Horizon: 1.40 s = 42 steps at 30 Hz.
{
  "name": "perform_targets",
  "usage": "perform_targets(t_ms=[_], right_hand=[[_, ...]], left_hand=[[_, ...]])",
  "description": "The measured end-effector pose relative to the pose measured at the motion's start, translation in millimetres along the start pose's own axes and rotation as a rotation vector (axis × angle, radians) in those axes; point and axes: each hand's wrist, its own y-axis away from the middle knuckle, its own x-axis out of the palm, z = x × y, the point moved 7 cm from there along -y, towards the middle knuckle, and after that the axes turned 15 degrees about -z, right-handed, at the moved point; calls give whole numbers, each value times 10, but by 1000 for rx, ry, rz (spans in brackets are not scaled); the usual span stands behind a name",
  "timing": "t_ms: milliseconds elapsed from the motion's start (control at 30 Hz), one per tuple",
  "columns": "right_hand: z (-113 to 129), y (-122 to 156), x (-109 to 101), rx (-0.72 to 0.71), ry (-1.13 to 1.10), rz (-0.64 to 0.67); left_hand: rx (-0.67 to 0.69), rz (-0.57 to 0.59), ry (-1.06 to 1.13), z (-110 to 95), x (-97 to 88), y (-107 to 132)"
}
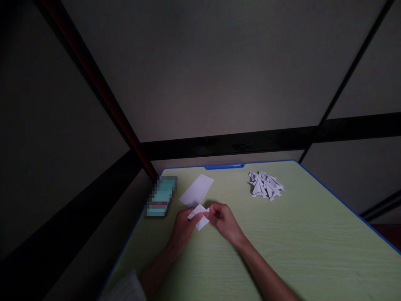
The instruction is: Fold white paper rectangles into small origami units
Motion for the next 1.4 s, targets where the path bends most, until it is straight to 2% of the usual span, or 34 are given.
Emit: perform_targets(t_ms=[167,333,567,733,900,1033,1233,1400], right_hand=[[-15,-11,-19,-4,15,8],[-17,-7,0,-43,34,56],[120,39,-66,-56,-26,-127],[82,20,-114,14,-32,-167],[82,-9,-150,24,-72,-168],[108,-15,-149,-19,-80,-161],[118,25,-53,-34,-101,-70],[104,37,-39,-40,-88,-83]], left_hand=[[4,2,-13,-37,-10,9],[-89,31,67,9,-3,-1],[-212,-78,199,62,-79,-19],[-267,-32,269,52,-23,4],[-339,124,363,74,75,35],[-328,131,378,64,73,39],[-288,92,318,16,38,48],[-254,54,255,-22,10,47]])
